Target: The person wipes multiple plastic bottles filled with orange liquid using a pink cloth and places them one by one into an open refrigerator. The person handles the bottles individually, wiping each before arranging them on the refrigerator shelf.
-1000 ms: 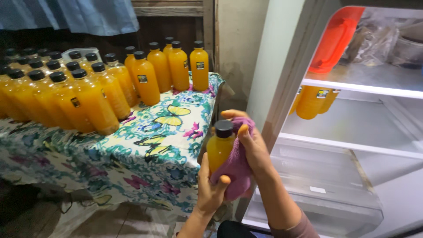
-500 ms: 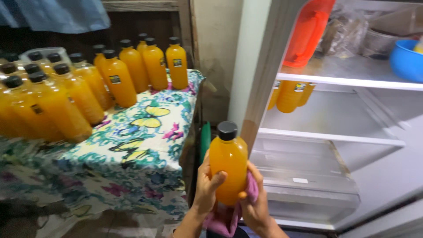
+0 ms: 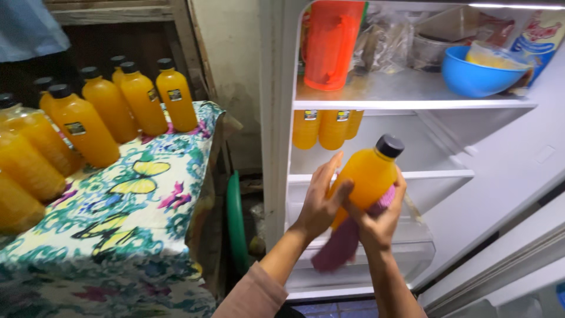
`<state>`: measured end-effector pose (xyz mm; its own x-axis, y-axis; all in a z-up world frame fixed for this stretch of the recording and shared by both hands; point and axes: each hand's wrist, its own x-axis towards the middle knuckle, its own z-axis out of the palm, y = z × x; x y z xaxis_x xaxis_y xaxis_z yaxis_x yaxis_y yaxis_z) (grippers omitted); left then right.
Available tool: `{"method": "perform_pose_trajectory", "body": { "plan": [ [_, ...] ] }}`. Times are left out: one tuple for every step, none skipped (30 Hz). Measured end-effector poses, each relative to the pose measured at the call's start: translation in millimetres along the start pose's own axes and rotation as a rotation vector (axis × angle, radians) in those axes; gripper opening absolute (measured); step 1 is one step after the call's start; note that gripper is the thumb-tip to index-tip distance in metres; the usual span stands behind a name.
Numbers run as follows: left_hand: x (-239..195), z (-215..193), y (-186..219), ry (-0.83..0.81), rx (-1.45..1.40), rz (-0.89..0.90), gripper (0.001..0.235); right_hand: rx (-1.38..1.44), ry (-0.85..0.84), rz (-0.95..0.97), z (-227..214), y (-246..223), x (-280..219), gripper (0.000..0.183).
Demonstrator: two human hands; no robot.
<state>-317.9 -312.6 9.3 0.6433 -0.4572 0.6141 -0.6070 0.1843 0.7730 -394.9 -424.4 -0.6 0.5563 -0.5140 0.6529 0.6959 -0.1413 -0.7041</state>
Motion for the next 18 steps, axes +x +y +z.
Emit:
{"method": "perform_pose_trajectory", "body": {
  "plan": [
    [8.0,7.2,-7.3,0.012,-0.022,-0.01,0.072,-0.05,0.058,-0.068,-1.6,10.4,9.4,0.091],
    [16.6,14.1,-15.4,0.029,-0.012,-0.017,0.069,-0.1,0.115,-0.136,-2.0,22.1,19.5,0.091],
    [25.3,19.0,-24.6,0.047,-0.001,-0.023,0.066,-0.149,0.171,-0.206,-2.0,33.8,28.5,0.091],
    [31.7,23.0,-34.1,0.064,0.009,-0.029,0.064,-0.177,0.224,-0.226,-2.4,44.9,36.8,0.09],
    [36.8,25.6,-43.6,0.068,0.029,-0.046,0.062,-0.204,0.275,-0.246,-3.0,55.9,45.9,0.09],
    [41.6,27.0,-53.3,0.071,0.049,-0.063,0.061,-0.23,0.326,-0.266,-4.4,65.9,54.4,0.089],
    [46.0,27.2,-62.7,0.075,0.07,-0.082,0.06,-0.221,0.352,-0.257,-5.7,75.0,61.3,0.09],
    [50.4,26.7,-71.9,0.067,0.142,-0.074,0.059,-0.212,0.377,-0.248,-7.1,83.4,67.8,0.09],
    [54.5,25.2,-80.7,0.058,0.215,-0.065,0.057,-0.2,0.402,-0.24,-8.4,91.2,74.1,0.09],
    [58.3,24.8,-88.7,0.05,0.289,-0.056,0.056,-0.196,0.432,-0.23,-9.7,98.4,80.3,0.09],
    [60.6,25.6,-95.8,0.039,0.313,-0.062,0.055,-0.193,0.46,-0.218,-11.0,104.7,85.3,0.09],
    [62.5,26.5,-101.9,0.027,0.337,-0.069,0.054,-0.19,0.489,-0.205,-12.2,110.3,89.7,0.09],
    [64.2,27.2,-106.9,0.016,0.362,-0.076,0.053,-0.23,0.512,-0.196,-12.9,115.4,93.6,0.09],
    [66.0,29.2,-110.9,0.004,0.407,-0.078,0.053,-0.269,0.536,-0.187,-13.1,120.2,97.5,0.091],
    [67.3,32.4,-113.7,-0.009,0.451,-0.083,0.054,-0.31,0.558,-0.176,-13.2,124.5,100.8,0.091],
    [69.6,34.2,-116.1,-0.021,0.494,-0.089,0.054,-0.302,0.571,-0.163,-12.8,128.9,104.6,0.091],
    [70.8,36.4,-117.8,-0.044,0.541,-0.124,0.055,-0.298,0.582,-0.149,-13.9,132.6,107.9,0.091],
    [72.7,38.1,-119.1,-0.067,0.587,-0.159,0.056,-0.294,0.593,-0.136,-15.4,136.0,111.1,0.091]
  ]
}}
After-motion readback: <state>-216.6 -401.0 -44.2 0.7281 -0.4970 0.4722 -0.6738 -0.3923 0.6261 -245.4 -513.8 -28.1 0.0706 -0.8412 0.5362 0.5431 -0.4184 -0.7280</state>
